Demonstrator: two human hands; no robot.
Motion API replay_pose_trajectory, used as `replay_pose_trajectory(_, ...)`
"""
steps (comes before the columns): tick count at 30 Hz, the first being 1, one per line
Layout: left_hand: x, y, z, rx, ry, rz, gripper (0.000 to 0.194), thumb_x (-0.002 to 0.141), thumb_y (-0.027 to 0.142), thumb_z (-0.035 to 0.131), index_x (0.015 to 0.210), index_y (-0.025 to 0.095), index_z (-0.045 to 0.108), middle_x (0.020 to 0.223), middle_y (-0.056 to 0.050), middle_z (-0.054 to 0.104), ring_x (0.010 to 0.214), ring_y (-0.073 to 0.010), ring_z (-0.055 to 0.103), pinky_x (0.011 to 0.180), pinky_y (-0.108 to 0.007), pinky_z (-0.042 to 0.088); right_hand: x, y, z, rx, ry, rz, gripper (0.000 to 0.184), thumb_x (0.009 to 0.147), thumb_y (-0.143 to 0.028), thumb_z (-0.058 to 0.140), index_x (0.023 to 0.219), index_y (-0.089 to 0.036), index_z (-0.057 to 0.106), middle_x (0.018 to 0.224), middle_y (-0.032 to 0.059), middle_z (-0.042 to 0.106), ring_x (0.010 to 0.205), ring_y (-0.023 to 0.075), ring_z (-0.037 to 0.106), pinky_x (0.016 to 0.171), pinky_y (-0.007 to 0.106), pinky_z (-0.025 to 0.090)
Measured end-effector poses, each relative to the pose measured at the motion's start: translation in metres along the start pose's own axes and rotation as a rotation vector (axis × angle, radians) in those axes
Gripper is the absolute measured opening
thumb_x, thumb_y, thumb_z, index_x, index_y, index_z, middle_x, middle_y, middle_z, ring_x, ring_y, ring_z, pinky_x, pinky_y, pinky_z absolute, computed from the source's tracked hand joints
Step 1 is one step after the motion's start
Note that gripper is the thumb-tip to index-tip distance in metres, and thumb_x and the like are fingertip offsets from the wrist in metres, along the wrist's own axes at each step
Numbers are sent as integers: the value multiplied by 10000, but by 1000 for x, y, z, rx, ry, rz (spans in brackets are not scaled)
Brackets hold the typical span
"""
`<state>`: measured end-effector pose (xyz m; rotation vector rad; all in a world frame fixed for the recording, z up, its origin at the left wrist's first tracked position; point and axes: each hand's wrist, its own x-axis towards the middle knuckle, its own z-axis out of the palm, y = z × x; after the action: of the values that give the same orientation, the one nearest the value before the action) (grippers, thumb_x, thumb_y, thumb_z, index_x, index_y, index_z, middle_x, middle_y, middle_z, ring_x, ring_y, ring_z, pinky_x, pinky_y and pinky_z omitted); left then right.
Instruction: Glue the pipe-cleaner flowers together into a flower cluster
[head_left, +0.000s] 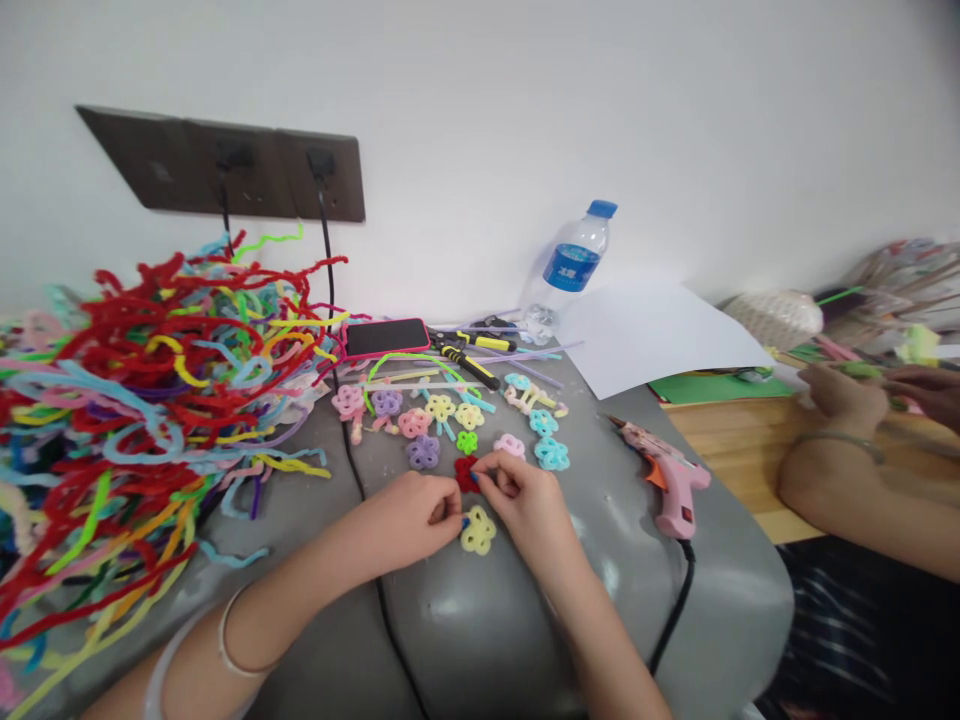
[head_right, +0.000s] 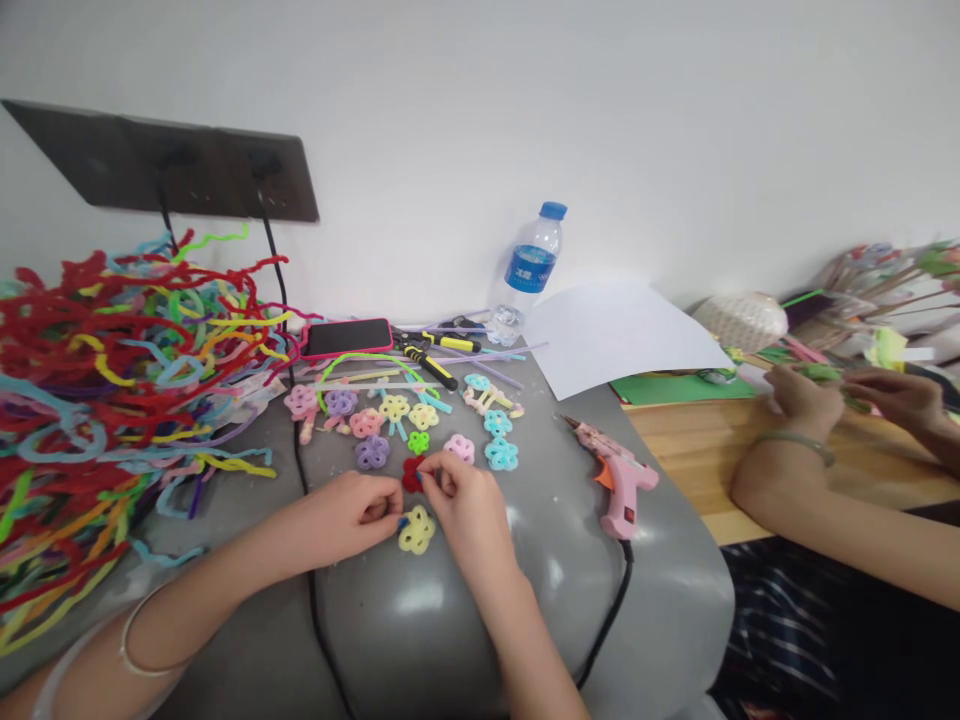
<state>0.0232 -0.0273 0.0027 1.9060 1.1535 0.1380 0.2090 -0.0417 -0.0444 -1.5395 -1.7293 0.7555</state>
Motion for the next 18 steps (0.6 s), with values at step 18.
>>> replay_pose_trajectory(18, -2, 1, 1, 4, -6, 23, 186, 828, 339, 592, 962, 211, 574, 565, 88, 450, 530, -123, 439, 533, -238, 250, -1, -2, -4, 7, -23, 37, 290, 826, -297, 575, 1056, -158, 684, 570, -92, 320, 490, 118, 352, 528, 248, 267)
